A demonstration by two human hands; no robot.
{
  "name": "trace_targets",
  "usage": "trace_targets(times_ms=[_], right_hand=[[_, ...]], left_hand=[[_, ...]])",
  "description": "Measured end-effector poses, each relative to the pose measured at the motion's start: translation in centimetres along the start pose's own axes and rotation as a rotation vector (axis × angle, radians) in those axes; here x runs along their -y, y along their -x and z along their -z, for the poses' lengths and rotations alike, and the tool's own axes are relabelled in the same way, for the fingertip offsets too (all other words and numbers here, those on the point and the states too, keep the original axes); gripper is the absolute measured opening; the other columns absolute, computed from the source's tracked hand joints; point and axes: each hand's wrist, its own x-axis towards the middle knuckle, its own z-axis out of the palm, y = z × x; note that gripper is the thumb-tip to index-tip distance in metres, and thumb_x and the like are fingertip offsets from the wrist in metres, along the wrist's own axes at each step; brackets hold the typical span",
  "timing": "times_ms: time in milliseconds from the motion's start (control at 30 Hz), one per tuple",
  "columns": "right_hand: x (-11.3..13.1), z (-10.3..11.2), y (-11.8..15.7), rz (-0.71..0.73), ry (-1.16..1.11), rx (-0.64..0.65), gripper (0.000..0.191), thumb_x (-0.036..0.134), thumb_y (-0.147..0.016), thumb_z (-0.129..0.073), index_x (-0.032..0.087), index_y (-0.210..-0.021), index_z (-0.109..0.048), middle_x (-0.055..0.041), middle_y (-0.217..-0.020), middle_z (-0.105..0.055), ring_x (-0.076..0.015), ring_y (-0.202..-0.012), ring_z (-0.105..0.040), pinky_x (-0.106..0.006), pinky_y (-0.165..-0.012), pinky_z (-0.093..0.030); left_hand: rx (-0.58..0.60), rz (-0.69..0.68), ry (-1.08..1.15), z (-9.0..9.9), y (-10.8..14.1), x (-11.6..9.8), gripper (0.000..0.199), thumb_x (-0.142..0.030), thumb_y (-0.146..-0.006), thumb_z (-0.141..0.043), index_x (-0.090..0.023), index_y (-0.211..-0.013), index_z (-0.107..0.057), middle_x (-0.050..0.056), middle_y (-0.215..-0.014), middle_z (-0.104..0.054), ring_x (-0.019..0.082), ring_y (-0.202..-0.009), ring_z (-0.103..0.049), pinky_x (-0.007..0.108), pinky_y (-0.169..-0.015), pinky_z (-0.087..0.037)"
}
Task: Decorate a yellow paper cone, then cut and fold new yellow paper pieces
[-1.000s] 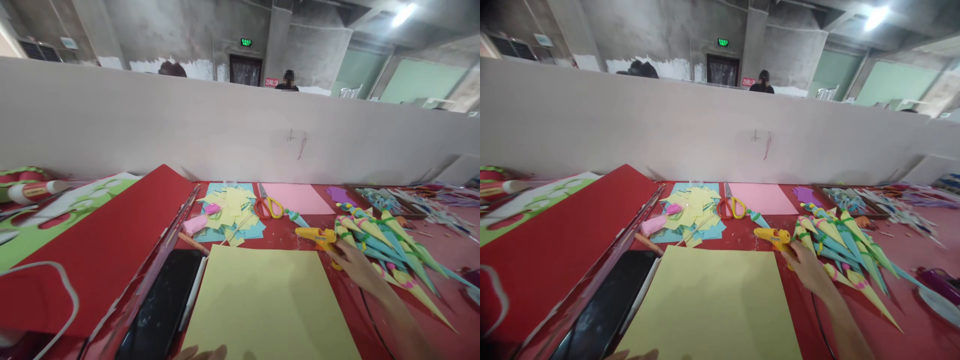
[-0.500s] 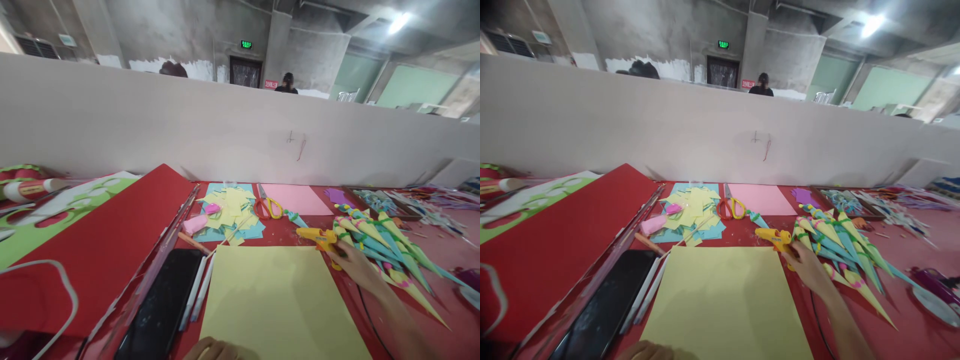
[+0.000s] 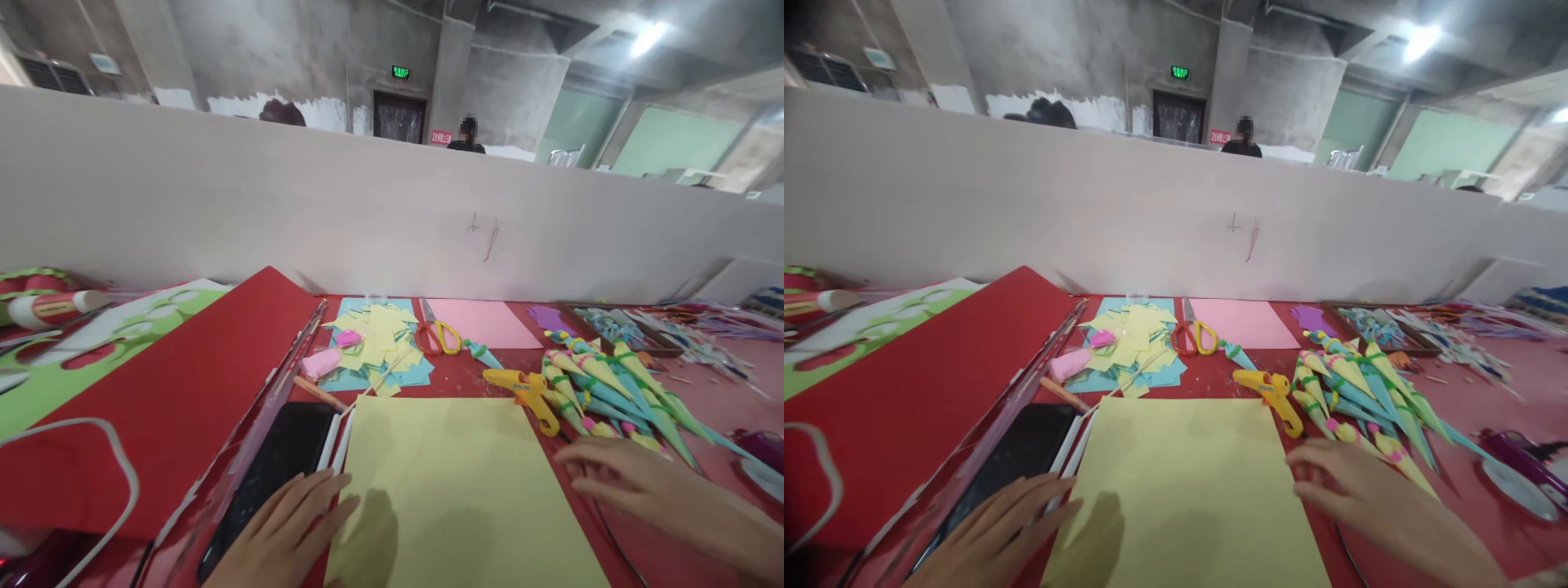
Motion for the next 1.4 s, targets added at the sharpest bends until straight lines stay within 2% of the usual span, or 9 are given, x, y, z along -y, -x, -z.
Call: trace_targets(times_ms=[100,233,467,567,733,900,1167,1267,1400], right_hand=[[5.2,1.9,-0.3,0.204,0.008,0.164,0.035,0.040,-0.084,-0.048,0.026,-0.114,-0.059,-0.0053,-0.106,-0.065,-0.0200,-0.089,-0.061,-0.031,-0.079,-0.047],[11.1,2.9,-3.7,0.538,0.106,0.197,0.030,0.031,-0.086,-0.050,0.018,-0.111,-0.060,-0.0069,-0.099,-0.066,-0.0176,-0.082,-0.061,-0.028,-0.073,-0.045],[16.9,-1.9,-11.0,0.827,0.250,0.171,0.023,0.017,-0.086,-0.047,0.014,-0.105,-0.060,-0.0087,-0.101,-0.064,-0.0191,-0.090,-0.059,-0.029,-0.074,-0.046],[16.8,-4.5,-12.0,0.833,0.376,0.060,0.035,0.020,-0.084,-0.053,0.012,-0.117,-0.053,-0.0150,-0.113,-0.057,-0.0265,-0.104,-0.053,-0.036,-0.081,-0.046],[13.3,-6.0,-10.3,0.795,0.362,0.212,0.074,0.049,-0.077,-0.057,0.018,-0.139,-0.029,-0.0204,-0.143,-0.026,-0.0387,-0.131,-0.021,-0.051,-0.102,-0.026],[10.3,-7.7,-8.0,0.673,0.158,0.375,0.084,0.059,-0.073,-0.055,0.025,-0.141,-0.021,-0.0157,-0.149,-0.005,-0.0366,-0.134,0.000,-0.056,-0.105,-0.009],[9.7,-9.2,-7.0,0.664,0.041,0.330,0.080,0.056,-0.075,-0.055,0.030,-0.141,-0.018,-0.0096,-0.150,0.002,-0.0316,-0.135,0.007,-0.055,-0.106,-0.001],[9.8,-9.0,-7.1,0.670,0.038,0.340,0.079,0.055,-0.076,-0.055,0.030,-0.141,-0.019,-0.0100,-0.150,0.001,-0.0312,-0.135,0.006,-0.054,-0.106,-0.001],[10.2,-9.0,-7.6,0.690,0.027,0.343,0.079,0.054,-0.075,-0.056,0.028,-0.141,-0.021,-0.0101,-0.151,-0.001,-0.0309,-0.136,0.007,-0.054,-0.106,0.000]], left_hand=[[0.023,0.085,-0.075,0.1,-0.9,0.2,0.040,-0.036,-0.077,-0.054,-0.030,-0.116,-0.055,-0.002,-0.117,-0.063,0.017,-0.100,-0.060,0.026,-0.084,-0.049],[0.066,0.207,-0.152,-1.2,-1.7,0.1,0.038,-0.021,-0.075,-0.049,-0.025,-0.111,-0.060,0.004,-0.115,-0.064,0.021,-0.099,-0.061,0.031,-0.083,-0.049],[0.192,0.243,-0.132,-1.5,-1.6,-1.0,0.040,-0.003,-0.077,-0.040,-0.024,-0.103,-0.061,0.004,-0.105,-0.066,0.020,-0.093,-0.059,0.034,-0.076,-0.045],[0.254,0.366,-0.116,-1.0,-1.9,-1.6,0.033,-0.002,-0.078,-0.039,-0.022,-0.088,-0.064,0.005,-0.091,-0.066,0.022,-0.085,-0.059,0.036,-0.070,-0.043],[0.309,0.346,-0.129,-1.3,-2.0,-2.0,0.033,-0.003,-0.078,-0.040,-0.018,-0.100,-0.059,0.006,-0.089,-0.066,0.023,-0.080,-0.060,0.034,-0.065,-0.043],[0.296,0.395,-0.170,-1.7,-1.5,-2.6,0.042,0.000,-0.079,-0.035,-0.012,-0.116,-0.052,0.003,-0.070,-0.064,0.018,-0.059,-0.063,0.029,-0.058,-0.045],[0.368,0.560,0.028,-1.5,-0.5,-2.8,0.043,0.000,-0.077,-0.030,-0.012,-0.109,-0.056,0.006,-0.081,-0.070,0.015,-0.060,-0.067,0.021,-0.050,-0.049],[0.234,0.600,0.044,-1.3,1.7,-1.7,0.038,-0.010,-0.083,-0.030,-0.015,-0.112,-0.054,0.008,-0.097,-0.070,0.018,-0.084,-0.067,0.024,-0.065,-0.053],[0.060,0.595,0.108,-0.5,2.9,-1.3,0.030,-0.022,-0.086,-0.035,-0.020,-0.110,-0.052,0.005,-0.098,-0.070,0.018,-0.085,-0.067,0.023,-0.069,-0.054]])
